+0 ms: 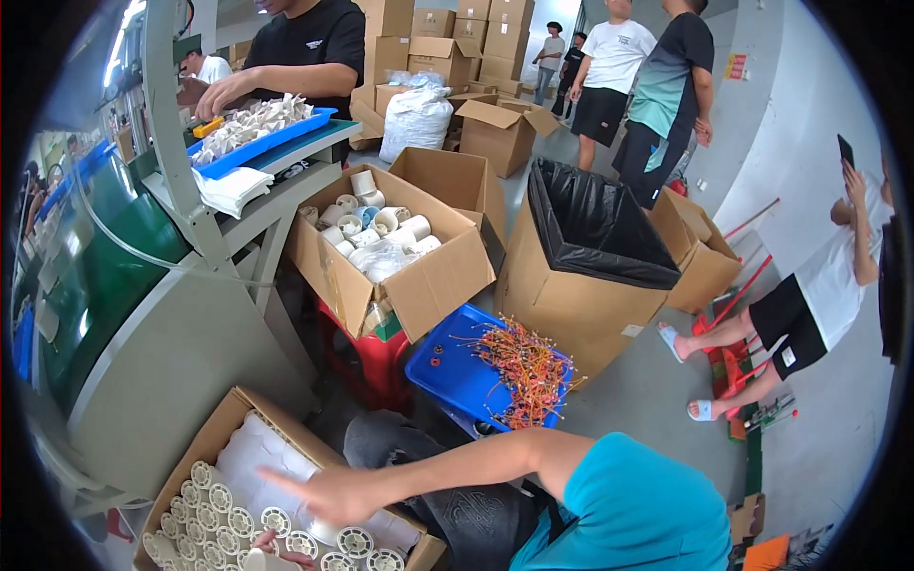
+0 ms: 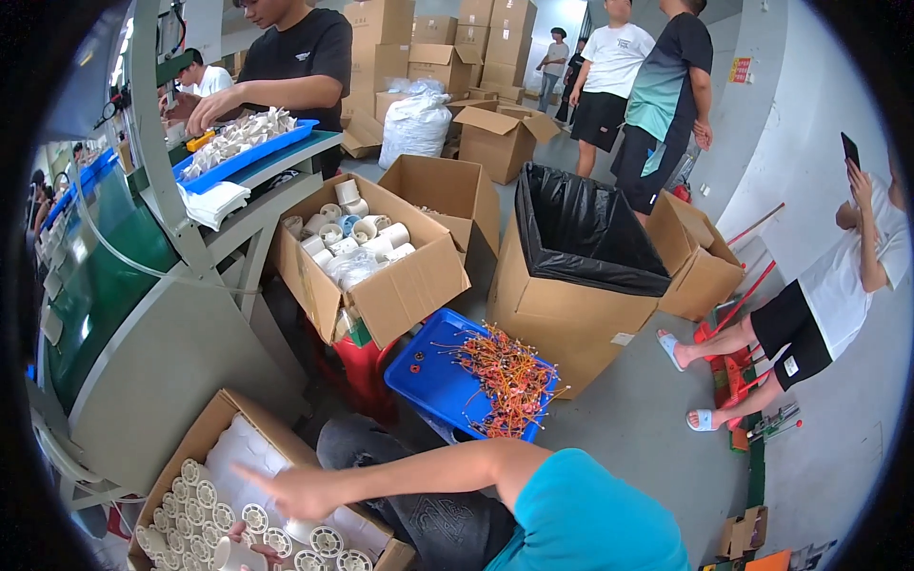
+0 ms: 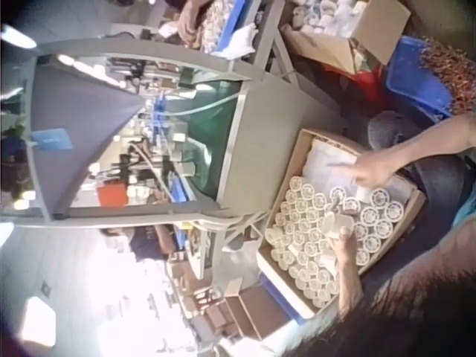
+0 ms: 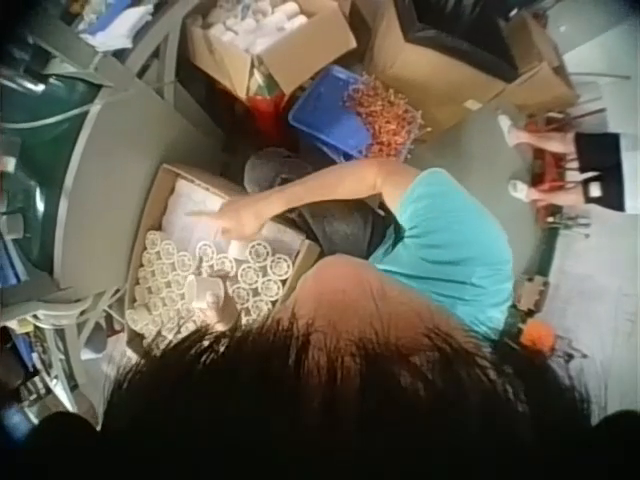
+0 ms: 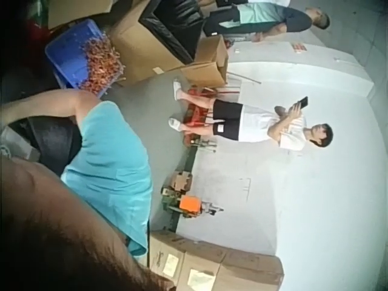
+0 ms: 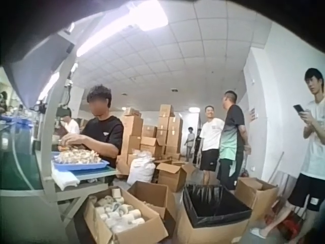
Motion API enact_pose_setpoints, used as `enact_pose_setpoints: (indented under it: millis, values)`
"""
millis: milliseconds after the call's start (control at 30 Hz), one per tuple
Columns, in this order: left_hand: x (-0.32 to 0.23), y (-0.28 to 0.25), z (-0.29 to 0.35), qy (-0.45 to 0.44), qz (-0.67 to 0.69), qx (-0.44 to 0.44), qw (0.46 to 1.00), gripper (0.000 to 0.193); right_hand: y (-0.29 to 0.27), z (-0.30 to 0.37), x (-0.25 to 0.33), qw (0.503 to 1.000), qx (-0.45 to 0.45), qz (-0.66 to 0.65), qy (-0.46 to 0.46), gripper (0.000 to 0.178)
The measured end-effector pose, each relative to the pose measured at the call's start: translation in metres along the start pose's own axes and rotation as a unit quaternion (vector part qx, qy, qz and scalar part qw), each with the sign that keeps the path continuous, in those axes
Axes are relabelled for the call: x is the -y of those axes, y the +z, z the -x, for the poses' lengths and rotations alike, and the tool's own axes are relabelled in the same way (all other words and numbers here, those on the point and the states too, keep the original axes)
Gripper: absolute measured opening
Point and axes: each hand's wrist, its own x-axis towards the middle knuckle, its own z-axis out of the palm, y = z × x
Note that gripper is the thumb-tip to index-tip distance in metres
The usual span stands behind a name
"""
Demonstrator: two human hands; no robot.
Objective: The person assembles small electrical components into plastic light housing units by hand, taking components from a component tray and wiring from a cardboard box.
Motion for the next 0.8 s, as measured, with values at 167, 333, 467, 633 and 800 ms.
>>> enact_pose_setpoints:
  millis: [167,333,467,633,800]
  values:
    - [-0.268,0.220,0.051,-0.177,0.116,0.159,0.964,0.076,0.052,-0.071,-0.017,0.979,0.089,-0.166,-0.074,0.110]
    - [-0.202,0.186,0.032,-0.167,0.149,0.030,0.974,0.103,0.072,-0.089,-0.015,0.948,0.100,-0.302,-0.007,0.102]
    - [-0.183,0.185,0.009,-0.126,0.165,0.131,0.969,0.099,0.078,-0.096,-0.045,0.919,0.135,-0.371,-0.009,0.111]
    - [-0.185,0.184,-0.026,0.014,0.189,0.413,0.891,0.076,0.060,-0.082,-0.032,0.906,0.166,-0.384,0.068,0.110]
    - [-0.219,0.193,-0.029,0.135,0.201,0.612,0.753,0.059,0.062,-0.083,-0.045,0.917,0.128,-0.374,0.052,0.100]
